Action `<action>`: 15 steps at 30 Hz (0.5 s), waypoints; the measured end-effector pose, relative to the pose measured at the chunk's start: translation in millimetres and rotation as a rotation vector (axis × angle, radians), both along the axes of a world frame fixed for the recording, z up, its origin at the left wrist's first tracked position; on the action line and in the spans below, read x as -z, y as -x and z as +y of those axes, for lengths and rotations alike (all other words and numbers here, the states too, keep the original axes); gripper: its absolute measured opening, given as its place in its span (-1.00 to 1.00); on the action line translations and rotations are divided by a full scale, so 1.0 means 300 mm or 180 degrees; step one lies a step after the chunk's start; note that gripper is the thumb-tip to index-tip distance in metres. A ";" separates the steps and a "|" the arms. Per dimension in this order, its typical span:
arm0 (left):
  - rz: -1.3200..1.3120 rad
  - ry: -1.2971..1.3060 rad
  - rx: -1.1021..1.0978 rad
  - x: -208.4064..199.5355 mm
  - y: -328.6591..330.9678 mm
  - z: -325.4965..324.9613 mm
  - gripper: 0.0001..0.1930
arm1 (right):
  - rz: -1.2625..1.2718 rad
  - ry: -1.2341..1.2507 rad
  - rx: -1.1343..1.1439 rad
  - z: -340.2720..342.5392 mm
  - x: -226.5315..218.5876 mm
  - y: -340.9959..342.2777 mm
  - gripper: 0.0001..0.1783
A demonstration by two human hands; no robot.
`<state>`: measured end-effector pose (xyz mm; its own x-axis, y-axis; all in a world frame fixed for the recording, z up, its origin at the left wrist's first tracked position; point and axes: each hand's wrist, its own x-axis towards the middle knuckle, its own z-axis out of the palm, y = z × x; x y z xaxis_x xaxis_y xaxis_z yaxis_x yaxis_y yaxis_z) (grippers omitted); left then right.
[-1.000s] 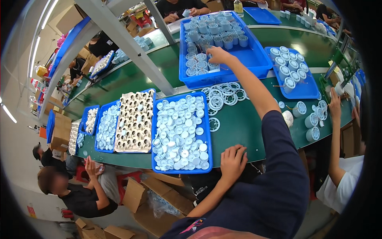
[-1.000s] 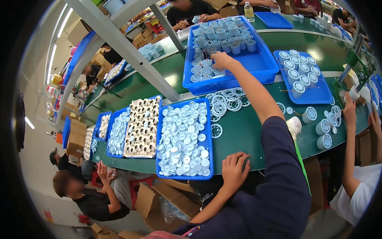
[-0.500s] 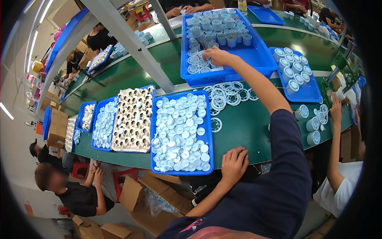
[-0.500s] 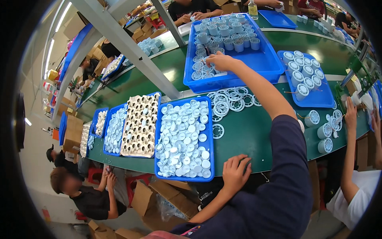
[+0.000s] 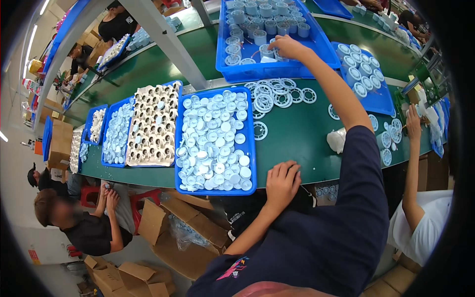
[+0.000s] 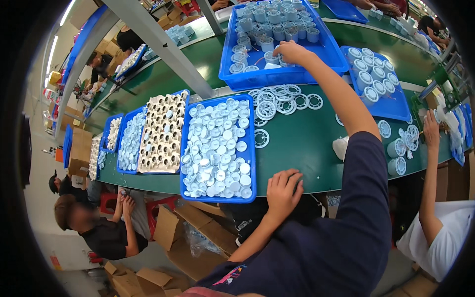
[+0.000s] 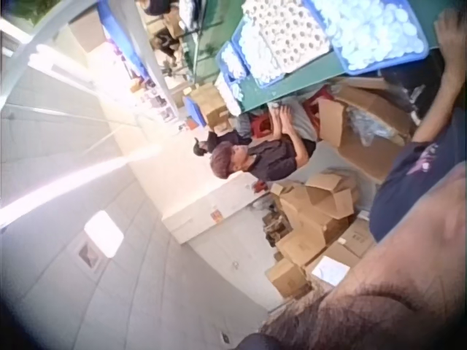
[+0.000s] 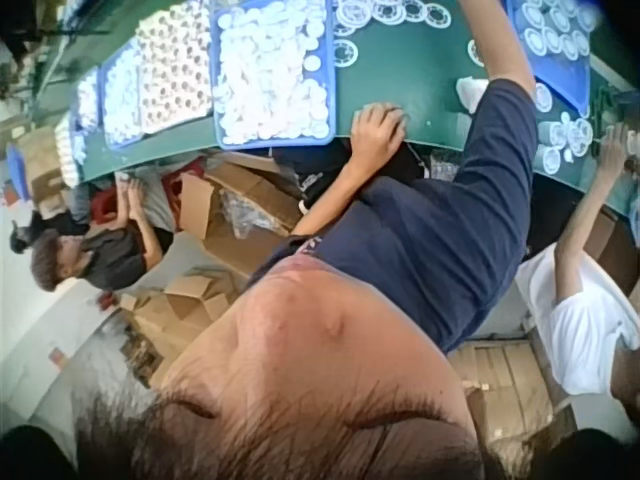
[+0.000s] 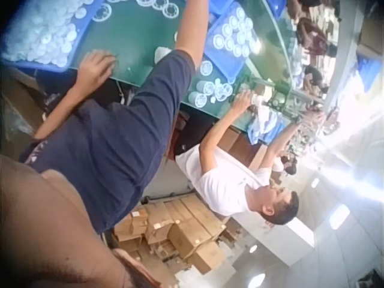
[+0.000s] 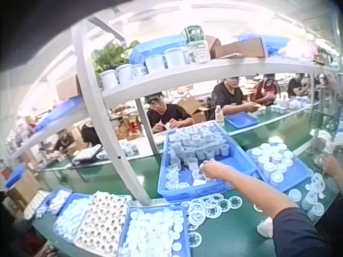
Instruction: Assemble circular electronic components by fitting parts together and tapping them with a mallet on an assembly line.
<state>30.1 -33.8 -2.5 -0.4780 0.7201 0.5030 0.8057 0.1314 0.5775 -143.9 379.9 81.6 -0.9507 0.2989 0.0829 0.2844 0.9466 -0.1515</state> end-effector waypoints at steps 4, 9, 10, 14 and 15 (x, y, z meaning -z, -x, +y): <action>0.0048 -0.0019 0.0033 0.009 0.000 -0.006 -0.75 | 0.0021 -0.0006 -0.0024 0.004 -0.006 -0.078 -0.35; 0.0092 -0.0025 0.0081 0.011 -0.001 -0.007 -0.74 | 0.0083 -0.0253 0.0549 -0.004 -0.004 -0.129 -0.21; 0.0107 -0.0016 0.0119 0.011 -0.004 -0.007 -0.73 | 0.0088 -0.0254 0.0554 0.004 -0.006 -0.131 -0.21; 0.0113 -0.0044 0.0069 0.004 -0.007 -0.002 -0.75 | 0.0070 -0.0152 0.0128 0.025 0.005 -0.120 -0.17; 0.0110 -0.0022 0.0044 0.006 -0.008 -0.004 -0.75 | 0.0042 -0.0145 0.0125 0.020 0.005 -0.107 -0.21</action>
<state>32.4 -34.9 -4.2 -0.4502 0.7229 0.5241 0.8270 0.1162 0.5501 -111.6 386.0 80.0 -0.9370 0.3315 0.1097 0.3197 0.9408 -0.1124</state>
